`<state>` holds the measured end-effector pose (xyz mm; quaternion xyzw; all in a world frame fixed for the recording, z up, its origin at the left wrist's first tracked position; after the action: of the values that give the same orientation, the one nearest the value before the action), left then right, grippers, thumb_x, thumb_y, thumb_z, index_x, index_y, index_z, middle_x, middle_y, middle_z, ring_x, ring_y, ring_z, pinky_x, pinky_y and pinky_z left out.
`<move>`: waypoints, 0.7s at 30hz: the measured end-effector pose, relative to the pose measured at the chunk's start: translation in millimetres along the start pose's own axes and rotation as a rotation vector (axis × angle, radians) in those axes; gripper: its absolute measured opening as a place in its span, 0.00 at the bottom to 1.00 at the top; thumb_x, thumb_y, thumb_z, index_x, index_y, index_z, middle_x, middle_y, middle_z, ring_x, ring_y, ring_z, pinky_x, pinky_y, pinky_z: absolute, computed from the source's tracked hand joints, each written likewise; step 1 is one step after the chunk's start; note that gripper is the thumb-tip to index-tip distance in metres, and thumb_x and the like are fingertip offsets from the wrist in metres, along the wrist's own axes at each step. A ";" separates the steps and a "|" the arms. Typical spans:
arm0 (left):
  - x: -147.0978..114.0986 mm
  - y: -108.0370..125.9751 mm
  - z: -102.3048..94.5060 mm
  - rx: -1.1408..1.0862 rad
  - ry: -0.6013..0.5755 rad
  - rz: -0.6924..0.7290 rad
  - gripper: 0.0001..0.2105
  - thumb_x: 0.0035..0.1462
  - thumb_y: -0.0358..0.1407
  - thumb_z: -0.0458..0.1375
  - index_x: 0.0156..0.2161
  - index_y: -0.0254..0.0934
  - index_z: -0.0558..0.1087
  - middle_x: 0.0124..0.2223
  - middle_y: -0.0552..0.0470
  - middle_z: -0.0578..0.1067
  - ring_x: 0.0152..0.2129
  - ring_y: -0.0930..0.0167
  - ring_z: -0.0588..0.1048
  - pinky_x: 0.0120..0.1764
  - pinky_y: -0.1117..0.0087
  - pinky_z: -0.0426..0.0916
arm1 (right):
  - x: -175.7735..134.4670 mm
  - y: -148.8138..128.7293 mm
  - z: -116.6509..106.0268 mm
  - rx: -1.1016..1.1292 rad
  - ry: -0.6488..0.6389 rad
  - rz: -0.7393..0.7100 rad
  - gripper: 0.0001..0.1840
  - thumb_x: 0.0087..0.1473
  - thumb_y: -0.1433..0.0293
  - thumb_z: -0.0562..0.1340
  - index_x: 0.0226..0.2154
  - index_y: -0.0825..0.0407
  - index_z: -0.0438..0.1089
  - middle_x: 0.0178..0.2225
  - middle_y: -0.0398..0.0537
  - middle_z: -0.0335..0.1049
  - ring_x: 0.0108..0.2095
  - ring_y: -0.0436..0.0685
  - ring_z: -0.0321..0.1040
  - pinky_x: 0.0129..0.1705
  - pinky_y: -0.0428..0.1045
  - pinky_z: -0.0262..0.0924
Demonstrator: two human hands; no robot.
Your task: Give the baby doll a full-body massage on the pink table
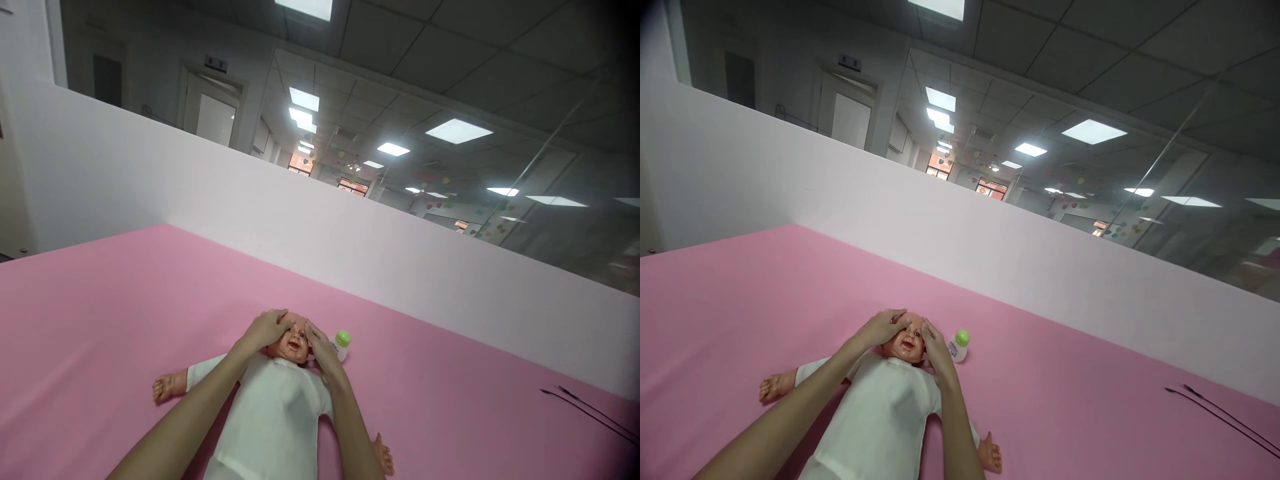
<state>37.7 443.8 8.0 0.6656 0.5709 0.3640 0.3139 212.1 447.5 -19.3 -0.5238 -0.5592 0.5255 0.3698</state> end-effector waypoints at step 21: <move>0.5 8.7 -6.1 -0.017 -0.002 0.081 0.25 0.67 0.47 0.43 0.44 0.37 0.80 0.46 0.43 0.83 0.42 0.59 0.79 0.45 0.63 0.69 | -1.2 -2.7 0.5 -0.022 -0.001 -0.014 0.40 0.58 0.41 0.60 0.65 0.42 0.62 0.56 0.53 0.74 0.36 0.58 0.76 0.20 0.45 0.66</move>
<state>37.3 443.0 18.6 0.6859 0.5399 0.3805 0.3054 211.2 446.6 -16.6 -0.5238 -0.5687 0.5169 0.3675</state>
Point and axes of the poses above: each hand's wrist, its own x-axis towards the middle knuckle, its own z-axis out of the palm, y = z × x, the point moved 8 cm from there along x, towards the middle knuckle
